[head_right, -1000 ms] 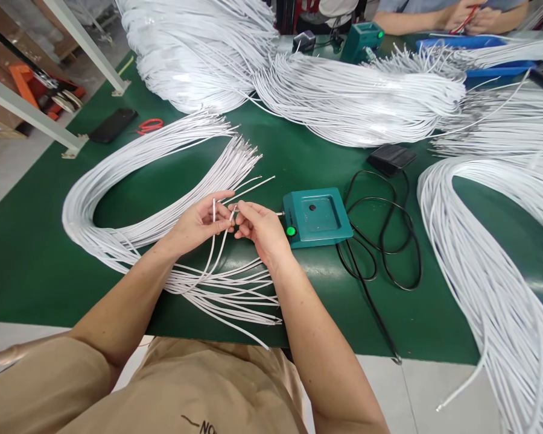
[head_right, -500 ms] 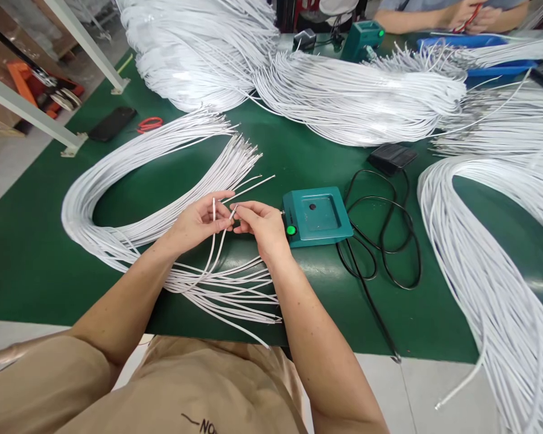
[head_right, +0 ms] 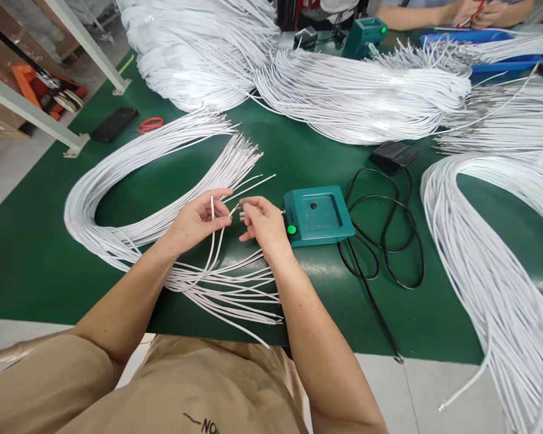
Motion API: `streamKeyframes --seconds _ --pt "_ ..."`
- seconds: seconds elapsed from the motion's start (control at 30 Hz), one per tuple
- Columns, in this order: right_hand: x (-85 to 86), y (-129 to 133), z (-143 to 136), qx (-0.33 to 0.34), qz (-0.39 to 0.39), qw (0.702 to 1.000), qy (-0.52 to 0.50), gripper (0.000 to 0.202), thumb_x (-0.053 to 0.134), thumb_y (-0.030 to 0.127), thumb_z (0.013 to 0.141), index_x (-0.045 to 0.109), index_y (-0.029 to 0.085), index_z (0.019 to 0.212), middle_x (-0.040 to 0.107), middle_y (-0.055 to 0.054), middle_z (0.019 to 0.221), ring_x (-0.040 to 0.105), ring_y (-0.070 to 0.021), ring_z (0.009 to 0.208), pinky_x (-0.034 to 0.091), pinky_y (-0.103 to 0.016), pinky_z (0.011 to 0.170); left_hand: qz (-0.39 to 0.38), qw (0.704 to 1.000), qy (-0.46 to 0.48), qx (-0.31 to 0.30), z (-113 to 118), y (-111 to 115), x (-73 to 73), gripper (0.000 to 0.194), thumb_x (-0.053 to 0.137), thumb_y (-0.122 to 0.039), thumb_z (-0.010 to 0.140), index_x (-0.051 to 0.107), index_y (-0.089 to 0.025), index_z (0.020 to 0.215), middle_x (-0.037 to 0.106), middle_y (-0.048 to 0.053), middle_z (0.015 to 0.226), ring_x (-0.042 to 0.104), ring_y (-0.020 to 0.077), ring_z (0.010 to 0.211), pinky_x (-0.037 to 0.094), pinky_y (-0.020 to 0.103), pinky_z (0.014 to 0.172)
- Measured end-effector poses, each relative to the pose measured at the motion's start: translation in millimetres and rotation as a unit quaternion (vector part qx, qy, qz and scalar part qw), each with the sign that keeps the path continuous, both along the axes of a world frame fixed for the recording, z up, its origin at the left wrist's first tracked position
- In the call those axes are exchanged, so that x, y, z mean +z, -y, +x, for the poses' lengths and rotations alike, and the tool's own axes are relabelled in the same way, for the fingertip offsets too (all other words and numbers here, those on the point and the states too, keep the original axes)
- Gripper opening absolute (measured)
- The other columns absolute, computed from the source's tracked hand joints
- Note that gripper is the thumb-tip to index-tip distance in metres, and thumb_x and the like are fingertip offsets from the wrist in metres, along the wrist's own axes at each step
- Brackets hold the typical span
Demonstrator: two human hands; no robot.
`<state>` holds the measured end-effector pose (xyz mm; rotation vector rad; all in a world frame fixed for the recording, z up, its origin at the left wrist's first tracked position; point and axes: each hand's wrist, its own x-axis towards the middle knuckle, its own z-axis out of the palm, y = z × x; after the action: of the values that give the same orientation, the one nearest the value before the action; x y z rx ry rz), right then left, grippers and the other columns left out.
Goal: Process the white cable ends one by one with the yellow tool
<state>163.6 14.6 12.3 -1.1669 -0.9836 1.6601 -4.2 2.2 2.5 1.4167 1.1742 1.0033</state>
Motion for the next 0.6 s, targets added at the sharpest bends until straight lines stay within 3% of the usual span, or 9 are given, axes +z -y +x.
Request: streamKeyframes --seconds 0.13,0.37,0.6 --pt "-2.4 -0.6 -2.6 -0.062 0.044 0.997 -0.030 0.020 0.063 0.037 0.077 0.064 0.018 0.076 0.036 0.009 0.051 0.026 -0.0039 0.040 0.047 -0.021 0.040 0.002 1.000 -0.016 0.008 0.0 0.0 0.6 0.055 0.072 -0.025 0.073 0.056 -0.022 0.125 0.058 -0.002 0.078 0.057 0.0111 0.072 0.047 0.024 0.069" --pt "-3.0 2.6 -6.4 -0.031 0.061 0.997 -0.027 0.035 0.062 0.052 0.079 0.067 0.017 0.079 0.045 0.006 0.056 0.034 -0.0051 0.042 0.050 -0.022 0.042 0.005 1.000 -0.026 0.015 1.0 1.4 1.1 0.053 0.072 -0.026 0.073 0.057 -0.022 0.124 0.056 -0.002 0.076 0.055 0.0108 0.071 0.046 0.024 0.068" --pt "-4.4 4.9 -10.1 -0.054 0.078 0.994 0.057 0.023 0.073 0.036 0.068 0.068 0.016 0.078 0.062 0.002 0.067 0.052 -0.0073 0.053 0.050 -0.019 0.044 0.005 0.999 -0.031 0.020 2.9 2.3 2.9 0.052 0.071 -0.022 0.073 0.057 -0.023 0.123 0.053 -0.003 0.075 0.053 0.0096 0.069 0.045 0.022 0.066"
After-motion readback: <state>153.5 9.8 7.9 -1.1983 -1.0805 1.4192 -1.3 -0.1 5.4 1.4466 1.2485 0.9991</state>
